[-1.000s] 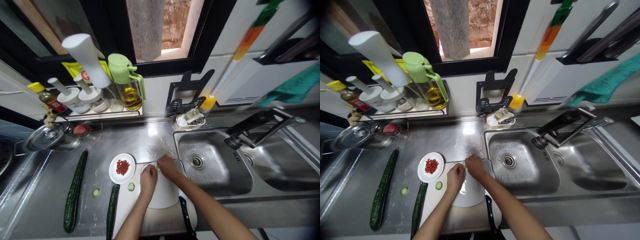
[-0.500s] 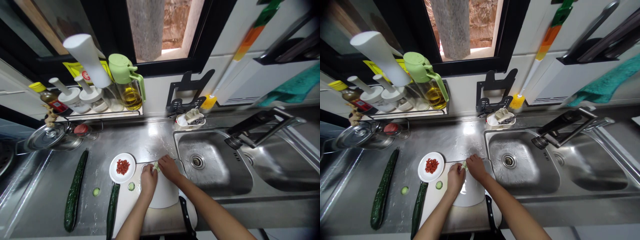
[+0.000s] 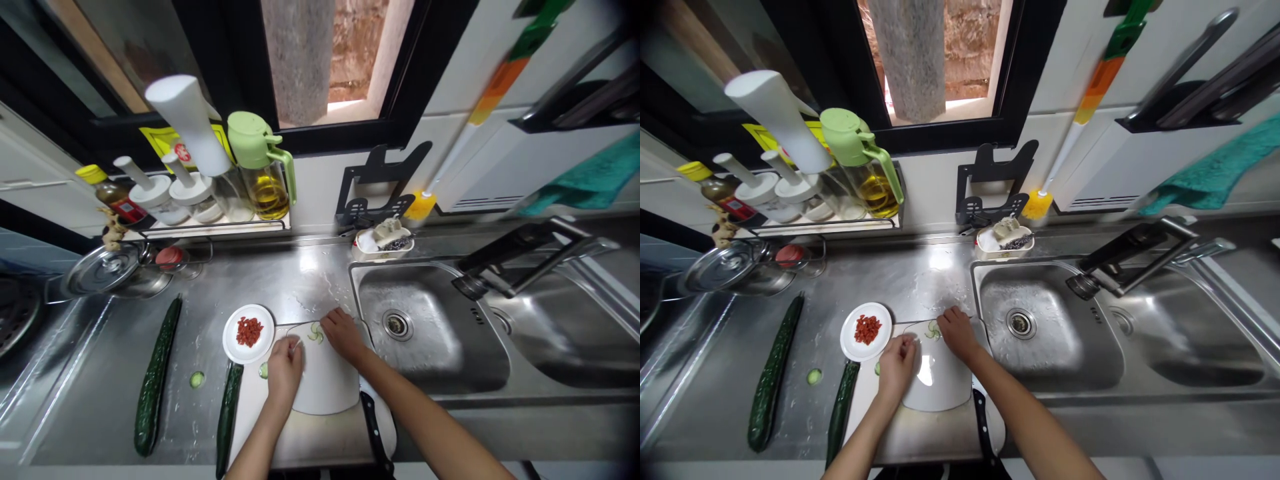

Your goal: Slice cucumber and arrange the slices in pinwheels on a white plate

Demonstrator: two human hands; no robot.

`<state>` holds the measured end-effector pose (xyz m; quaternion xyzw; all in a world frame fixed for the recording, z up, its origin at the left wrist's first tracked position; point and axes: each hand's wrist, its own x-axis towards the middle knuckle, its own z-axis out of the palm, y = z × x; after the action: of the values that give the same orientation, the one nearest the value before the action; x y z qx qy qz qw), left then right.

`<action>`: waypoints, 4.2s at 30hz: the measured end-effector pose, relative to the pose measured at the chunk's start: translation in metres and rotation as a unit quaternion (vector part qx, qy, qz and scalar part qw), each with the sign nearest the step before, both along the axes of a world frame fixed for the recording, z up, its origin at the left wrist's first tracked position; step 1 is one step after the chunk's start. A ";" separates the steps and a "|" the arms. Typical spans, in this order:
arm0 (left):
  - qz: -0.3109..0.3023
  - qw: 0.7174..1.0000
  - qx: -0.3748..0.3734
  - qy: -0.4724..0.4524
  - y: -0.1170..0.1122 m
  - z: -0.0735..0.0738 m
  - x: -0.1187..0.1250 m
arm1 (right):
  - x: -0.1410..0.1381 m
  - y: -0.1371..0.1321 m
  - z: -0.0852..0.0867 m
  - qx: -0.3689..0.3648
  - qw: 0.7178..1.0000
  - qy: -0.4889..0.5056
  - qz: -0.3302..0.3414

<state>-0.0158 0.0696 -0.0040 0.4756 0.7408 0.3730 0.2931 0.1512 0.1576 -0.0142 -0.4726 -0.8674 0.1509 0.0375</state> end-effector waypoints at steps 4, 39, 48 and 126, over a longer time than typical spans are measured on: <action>0.006 1.000 -0.004 0.002 -0.011 0.004 -0.005 | 0.000 -0.001 -0.001 0.009 0.999 0.028 -0.012; 0.038 0.985 -0.107 0.131 -0.067 -0.020 -0.074 | 0.008 -0.115 0.015 0.007 0.973 0.207 -0.101; 0.023 0.992 -0.121 -0.040 -0.065 -0.004 -0.071 | -0.002 -0.118 0.017 -0.031 0.966 0.233 -0.104; -0.206 0.964 -0.155 0.058 -0.004 -0.002 0.074 | 0.059 -0.068 0.024 -0.032 0.984 0.045 -0.169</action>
<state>0.0581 0.0654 -0.0062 0.5877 0.6912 0.1570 0.3900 0.2101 0.0899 0.0094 -0.6063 -0.7670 0.1915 0.0864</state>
